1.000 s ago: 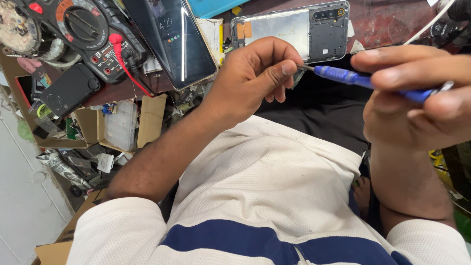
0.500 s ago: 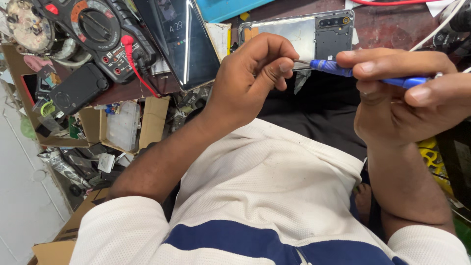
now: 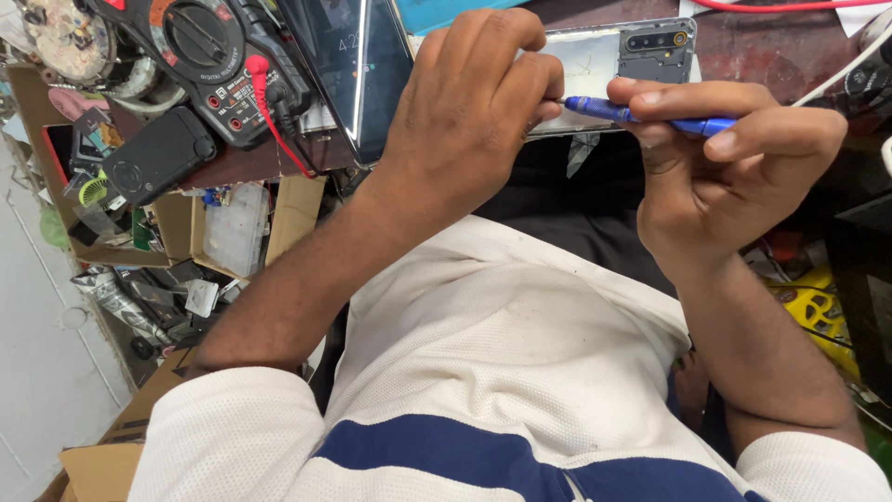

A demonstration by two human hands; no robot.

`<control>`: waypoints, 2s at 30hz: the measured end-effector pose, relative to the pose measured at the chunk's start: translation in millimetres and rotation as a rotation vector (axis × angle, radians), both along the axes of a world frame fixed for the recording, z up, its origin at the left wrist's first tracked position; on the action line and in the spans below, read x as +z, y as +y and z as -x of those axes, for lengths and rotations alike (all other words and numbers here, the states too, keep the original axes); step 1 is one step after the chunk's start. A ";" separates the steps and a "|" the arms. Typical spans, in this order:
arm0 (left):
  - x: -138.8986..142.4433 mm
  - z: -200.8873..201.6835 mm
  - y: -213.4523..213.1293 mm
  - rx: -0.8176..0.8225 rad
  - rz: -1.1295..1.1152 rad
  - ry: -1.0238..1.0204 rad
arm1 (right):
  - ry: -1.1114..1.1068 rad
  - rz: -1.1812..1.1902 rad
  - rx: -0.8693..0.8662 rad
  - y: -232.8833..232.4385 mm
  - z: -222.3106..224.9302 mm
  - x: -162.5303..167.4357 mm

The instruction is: The person pries at the inside of a disassembled smartphone lying on the workbench using a blue pry tool, working around the camera area and removing small components by hand. They then lift the phone, reattach the back cover, power the phone on, and tap through the screen to test the camera.

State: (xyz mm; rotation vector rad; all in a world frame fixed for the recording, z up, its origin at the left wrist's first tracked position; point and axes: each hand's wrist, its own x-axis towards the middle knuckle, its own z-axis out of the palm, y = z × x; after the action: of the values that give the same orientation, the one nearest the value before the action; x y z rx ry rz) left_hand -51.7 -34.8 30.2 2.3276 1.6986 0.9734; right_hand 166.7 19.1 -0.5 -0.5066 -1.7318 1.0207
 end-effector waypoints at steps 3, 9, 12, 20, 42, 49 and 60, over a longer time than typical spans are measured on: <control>0.9 0.9 2.1 -0.006 -0.047 0.042 | -0.018 -0.032 0.007 2.0 0.9 -1.9; -0.4 8.6 6.6 0.015 -0.078 0.091 | 0.064 -0.024 -0.111 0.2 -8.0 -12.2; 3.4 20.7 4.0 0.037 -0.011 0.101 | 0.106 0.001 -0.140 1.7 -18.4 -18.3; 11.1 40.5 -16.9 0.098 -0.048 0.102 | -0.013 0.028 -0.050 4.7 -20.2 -28.0; -13.1 36.6 -9.4 0.150 0.082 0.022 | -0.067 -0.016 0.010 5.4 -12.5 -19.6; -17.0 40.8 -8.5 0.123 0.082 0.011 | -0.054 0.034 0.034 2.0 -13.8 -20.2; -22.3 50.4 -4.0 0.070 0.049 0.070 | -0.064 0.062 0.011 2.2 -12.7 -20.3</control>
State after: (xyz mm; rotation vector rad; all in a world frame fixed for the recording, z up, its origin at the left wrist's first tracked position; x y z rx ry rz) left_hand -102.1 -38.8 8.0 2.3114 1.8205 0.8607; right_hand 179.4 21.4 -20.8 -0.5757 -1.7655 1.0786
